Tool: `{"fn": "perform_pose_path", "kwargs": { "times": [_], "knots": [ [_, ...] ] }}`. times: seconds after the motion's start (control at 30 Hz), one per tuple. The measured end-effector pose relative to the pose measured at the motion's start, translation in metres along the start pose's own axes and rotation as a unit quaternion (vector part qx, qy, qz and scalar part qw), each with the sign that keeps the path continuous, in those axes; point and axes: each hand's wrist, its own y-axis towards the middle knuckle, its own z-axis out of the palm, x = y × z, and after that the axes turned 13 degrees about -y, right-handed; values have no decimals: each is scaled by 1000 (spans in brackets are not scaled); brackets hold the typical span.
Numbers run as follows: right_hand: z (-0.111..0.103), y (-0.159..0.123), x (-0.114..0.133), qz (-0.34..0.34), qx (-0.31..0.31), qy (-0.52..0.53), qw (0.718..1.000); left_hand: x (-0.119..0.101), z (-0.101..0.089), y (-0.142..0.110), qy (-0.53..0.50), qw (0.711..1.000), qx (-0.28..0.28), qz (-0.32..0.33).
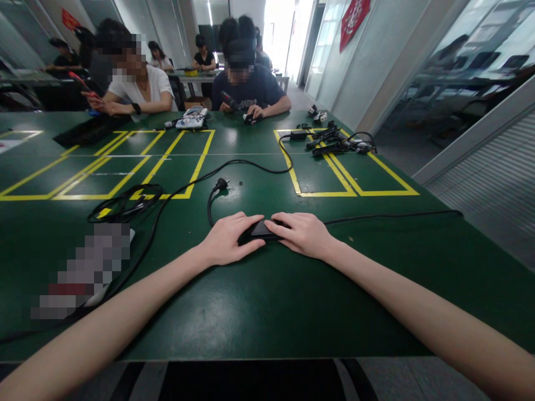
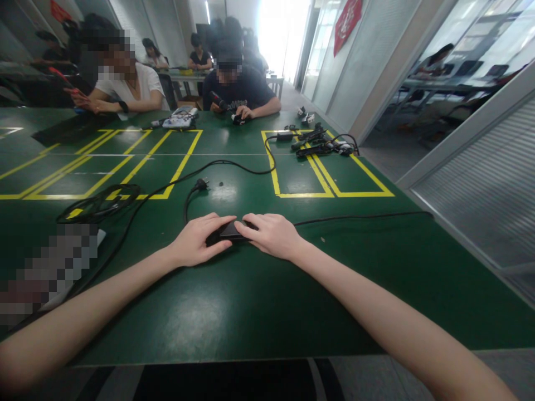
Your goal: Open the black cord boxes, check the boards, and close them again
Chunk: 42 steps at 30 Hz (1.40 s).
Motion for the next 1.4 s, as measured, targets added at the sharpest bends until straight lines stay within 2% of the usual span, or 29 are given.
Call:
{"fn": "perform_pose_path", "kwargs": {
  "times": [0.1, 0.2, 0.37, 0.57, 0.7, 0.93, 1.13, 1.2, 1.3, 1.4],
  "knots": [
    [-1, 0, 0, 1, -31, 11, 999, 2, -1, 0, -29, 1000, 1, 4],
    [-1, 2, 5, 45, -48, 90, 994, 3, 0, 0, -24, 999, -28, 35],
    [1, 4, 10, 125, -19, 193, 973, 3, 2, 0, 20, 995, -49, 85],
    [2, 3, 7, 74, -44, 152, 985, 2, 3, 0, 26, 998, -38, 34],
    [1, 3, 6, 64, -53, 153, 985, 2, 2, 0, 37, 999, -21, 27],
    [-1, 2, 8, 71, -16, 145, 987, 2, 1, 1, 27, 999, -34, 22],
    [-5, 4, 8, 5, 21, 90, 996, 4, 1, 0, 22, 1000, -11, 11],
    [-5, 3, 9, 6, 36, 79, 996, 4, 1, 0, 17, 1000, -14, 11],
    [-3, 0, 5, 46, 29, 81, 995, 2, 1, -1, 36, 997, -64, 27],
    [0, -5, -9, 133, -32, 114, 984, 1, 1, -1, 77, 985, -145, 47]
  ]
}}
